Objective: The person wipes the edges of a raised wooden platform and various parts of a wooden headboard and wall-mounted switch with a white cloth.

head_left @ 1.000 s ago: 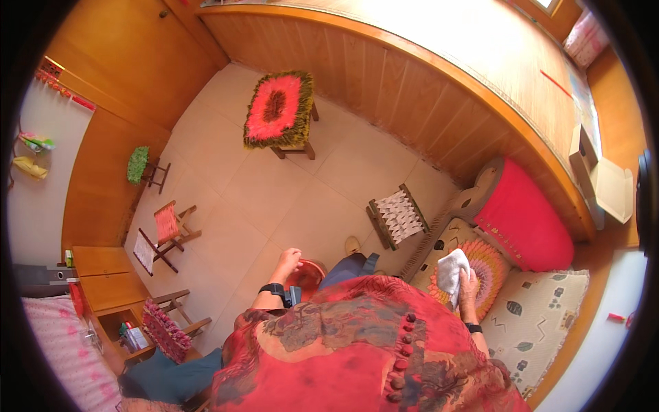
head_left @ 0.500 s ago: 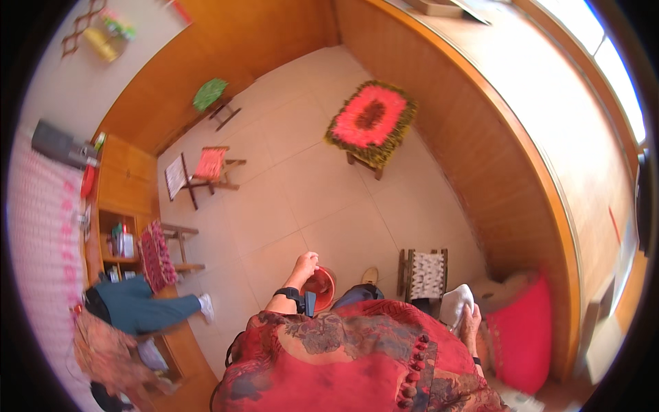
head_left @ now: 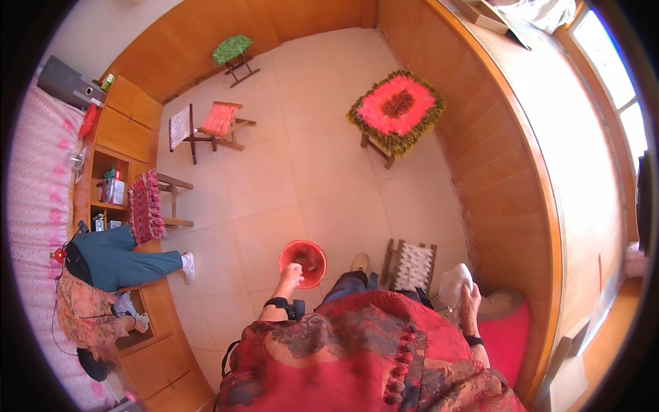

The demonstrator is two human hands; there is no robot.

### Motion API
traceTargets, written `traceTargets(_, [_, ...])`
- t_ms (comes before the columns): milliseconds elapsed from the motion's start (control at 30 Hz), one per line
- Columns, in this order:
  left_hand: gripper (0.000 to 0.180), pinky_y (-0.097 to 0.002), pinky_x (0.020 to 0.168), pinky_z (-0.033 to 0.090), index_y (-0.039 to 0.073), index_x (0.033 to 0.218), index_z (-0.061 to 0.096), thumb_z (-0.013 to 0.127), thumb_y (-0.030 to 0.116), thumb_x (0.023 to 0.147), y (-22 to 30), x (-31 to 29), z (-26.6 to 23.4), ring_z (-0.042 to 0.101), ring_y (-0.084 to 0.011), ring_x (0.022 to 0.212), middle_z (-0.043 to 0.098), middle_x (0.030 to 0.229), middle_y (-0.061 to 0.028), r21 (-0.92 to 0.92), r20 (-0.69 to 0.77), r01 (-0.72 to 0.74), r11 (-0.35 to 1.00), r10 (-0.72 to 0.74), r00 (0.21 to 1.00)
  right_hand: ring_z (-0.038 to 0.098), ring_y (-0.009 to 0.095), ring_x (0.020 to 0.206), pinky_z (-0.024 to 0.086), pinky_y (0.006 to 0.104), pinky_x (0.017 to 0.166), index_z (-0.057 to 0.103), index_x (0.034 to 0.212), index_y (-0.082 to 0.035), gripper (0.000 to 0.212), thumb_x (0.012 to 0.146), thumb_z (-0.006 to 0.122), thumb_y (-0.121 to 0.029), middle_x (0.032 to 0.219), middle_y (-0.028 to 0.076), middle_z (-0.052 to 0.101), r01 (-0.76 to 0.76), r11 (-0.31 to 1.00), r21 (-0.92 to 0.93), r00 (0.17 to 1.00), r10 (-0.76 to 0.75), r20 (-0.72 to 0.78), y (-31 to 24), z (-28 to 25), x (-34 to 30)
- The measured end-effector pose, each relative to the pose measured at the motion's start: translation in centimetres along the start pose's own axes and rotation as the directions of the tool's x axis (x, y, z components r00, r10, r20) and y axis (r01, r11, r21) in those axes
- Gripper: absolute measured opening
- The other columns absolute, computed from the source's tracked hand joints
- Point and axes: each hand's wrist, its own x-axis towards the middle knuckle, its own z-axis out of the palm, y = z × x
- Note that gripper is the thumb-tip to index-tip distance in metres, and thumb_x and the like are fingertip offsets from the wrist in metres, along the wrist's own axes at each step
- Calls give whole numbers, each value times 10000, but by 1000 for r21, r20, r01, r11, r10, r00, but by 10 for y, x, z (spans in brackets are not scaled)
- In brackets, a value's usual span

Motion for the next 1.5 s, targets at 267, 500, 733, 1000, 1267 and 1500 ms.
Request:
traceTargets(267, [285, -292, 538, 482, 66, 1104, 526, 405, 215, 893, 14, 10, -12, 616, -175, 724, 595, 959, -94, -88, -28, 4, 996, -7, 1000, 472, 86, 724, 410, 246, 656, 564, 946, -11, 206, 849, 526, -189, 787, 11, 558, 38, 993, 112, 999, -37, -15, 12, 7, 16])
traceTargets(500, [295, -309, 592, 495, 69, 1140, 502, 407, 223, 907, 4, 0, -8, 620, -190, 780, 586, 1024, -113, -155, 13, 38, 987, -36, 999, 472, 68, 715, 414, 230, 652, 570, 944, -26, 199, 853, 539, -201, 791, -16, 561, 39, 992, 124, 999, -43, 28, 0, 18, 27])
traceTargets(733, [317, -329, 629, 507, 38, 1160, 477, 420, 209, 899, -15, -4, -13, 614, -234, 823, 560, 1064, -154, -259, -52, 51, 965, -67, 996, 486, 114, 704, 421, 265, 644, 567, 922, 3, 197, 829, 547, -170, 776, 38, 571, 131, 991, -35, 979, -124, 162, -63, 54, 85])
traceTargets(1000, [269, -310, 483, 489, 71, 1019, 568, 454, 256, 861, 16, 2, 22, 622, -183, 652, 606, 844, -86, -205, -84, 75, 976, -94, 992, 485, 123, 696, 420, 288, 613, 568, 929, 9, 213, 817, 529, -168, 739, 58, 554, 223, 973, -56, 936, -198, 293, -98, 79, 131])
traceTargets(1267, [234, -280, 610, 488, -22, 1010, 549, 449, 152, 889, 113, -14, 47, 609, -169, 679, 606, 775, -111, -182, -98, -250, 951, 235, 967, 509, 147, 652, 434, 312, 588, 569, 891, 4, 211, 809, 540, -189, 713, 68, 568, 212, 965, -157, 930, -149, 335, -80, 73, 184])
traceTargets(1500, [205, -302, 560, 486, -24, 952, 555, 454, 139, 879, 92, -9, 14, 599, -178, 644, 588, 716, -100, -113, -154, -205, 972, 187, 970, 489, 89, 697, 414, 237, 607, 547, 917, 7, 175, 835, 537, -147, 781, 23, 562, 228, 965, -127, 870, -144, 471, -132, 143, 196])
